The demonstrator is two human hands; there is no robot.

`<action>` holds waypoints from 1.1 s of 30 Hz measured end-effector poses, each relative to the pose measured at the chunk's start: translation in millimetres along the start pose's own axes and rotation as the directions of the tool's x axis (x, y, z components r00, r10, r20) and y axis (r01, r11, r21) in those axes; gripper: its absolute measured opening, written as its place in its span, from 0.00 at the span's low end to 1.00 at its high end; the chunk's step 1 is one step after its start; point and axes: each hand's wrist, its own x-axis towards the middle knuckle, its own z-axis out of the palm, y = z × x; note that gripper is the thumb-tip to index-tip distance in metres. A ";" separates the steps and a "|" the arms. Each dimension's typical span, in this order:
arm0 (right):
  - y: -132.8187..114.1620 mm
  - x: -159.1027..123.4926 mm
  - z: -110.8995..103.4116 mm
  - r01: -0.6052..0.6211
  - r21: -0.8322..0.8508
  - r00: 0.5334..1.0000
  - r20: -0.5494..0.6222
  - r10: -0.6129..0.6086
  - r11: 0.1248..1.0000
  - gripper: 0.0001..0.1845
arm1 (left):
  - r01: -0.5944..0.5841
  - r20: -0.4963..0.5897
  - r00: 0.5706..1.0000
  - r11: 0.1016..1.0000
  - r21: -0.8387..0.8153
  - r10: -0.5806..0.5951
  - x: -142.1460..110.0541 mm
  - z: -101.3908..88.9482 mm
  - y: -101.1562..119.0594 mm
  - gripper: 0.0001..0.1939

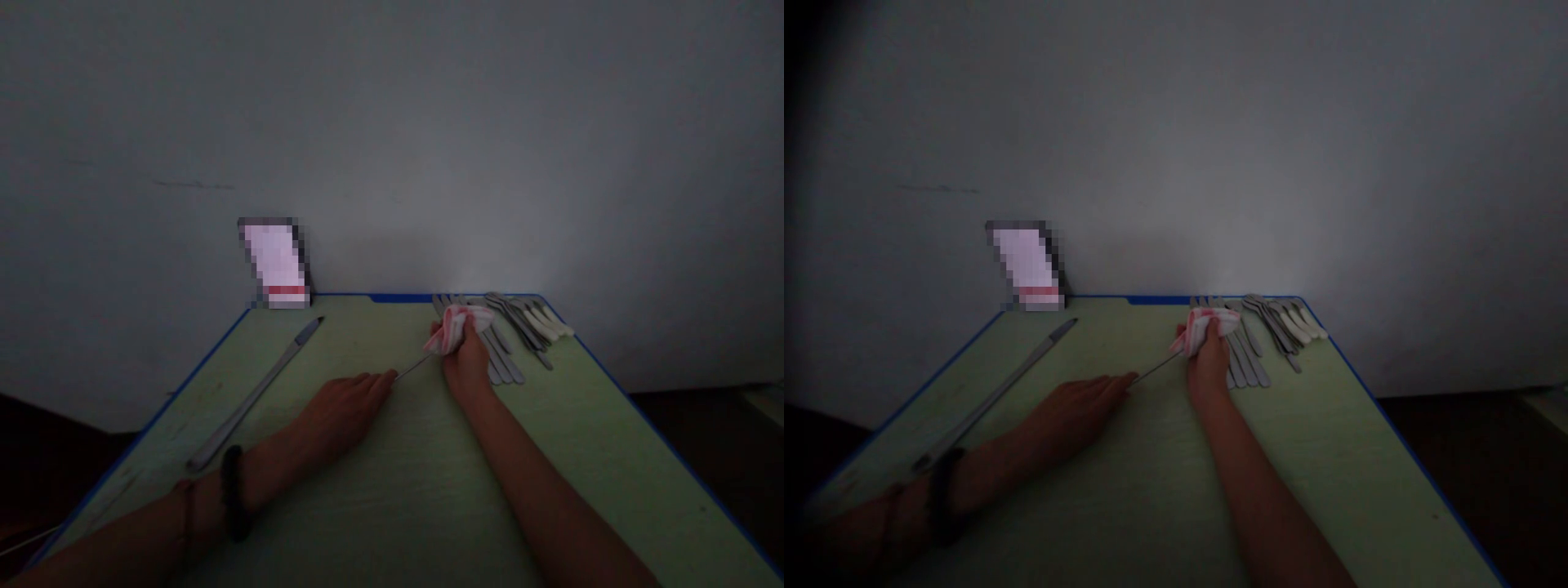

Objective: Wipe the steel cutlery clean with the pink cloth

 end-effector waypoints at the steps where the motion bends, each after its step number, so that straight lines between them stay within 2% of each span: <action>1: -3.5 2.1 -0.8 -0.002 0.019 1.000 -0.016 0.003 1.000 0.10 | -0.013 0.009 1.000 1.000 0.001 0.013 -0.2 -1.0 0.5 0.20; 6: -6.1 -1.4 0.1 -0.048 0.033 0.996 -0.068 0.050 0.998 0.14 | -0.054 0.008 0.999 0.998 -0.015 0.054 -0.9 -1.8 1.6 0.16; 9: 5.9 -15.9 4.8 -0.069 -0.009 0.998 -0.005 0.068 0.998 0.16 | -0.023 -0.015 1.000 0.999 -0.027 0.022 0.3 -2.6 2.8 0.15; 13: 21.8 -38.6 9.5 -0.086 -0.161 0.991 0.090 0.101 0.983 0.20 | 0.028 -0.035 0.999 0.997 -0.067 -0.030 2.9 -5.1 5.0 0.15; 17: 27.2 -47.1 10.4 -0.135 -0.252 0.972 0.152 0.177 0.958 0.23 | 0.075 -0.016 0.997 0.991 -0.107 -0.077 4.5 -4.9 4.8 0.14; 22: 27.8 -39.8 9.5 -0.169 -0.198 0.964 0.172 0.204 0.965 0.20 | 0.062 -0.026 0.998 0.993 -0.101 -0.064 4.0 -4.6 3.3 0.15; 27: 22.7 -34.8 13.0 -0.256 -0.049 0.960 0.106 0.260 0.965 0.21 | -0.014 -0.031 0.999 0.994 -0.108 0.011 2.6 -8.9 3.9 0.15; 30: 19.5 -35.3 14.9 -0.298 -0.010 0.948 0.112 0.297 0.954 0.22 | -0.034 -0.039 0.999 0.992 -0.124 0.029 1.4 -11.5 5.4 0.14; 33: 19.0 -33.2 13.5 -0.281 0.011 0.953 0.120 0.278 0.960 0.19 | -0.055 -0.027 0.998 0.989 -0.141 0.052 0.3 -13.0 5.6 0.13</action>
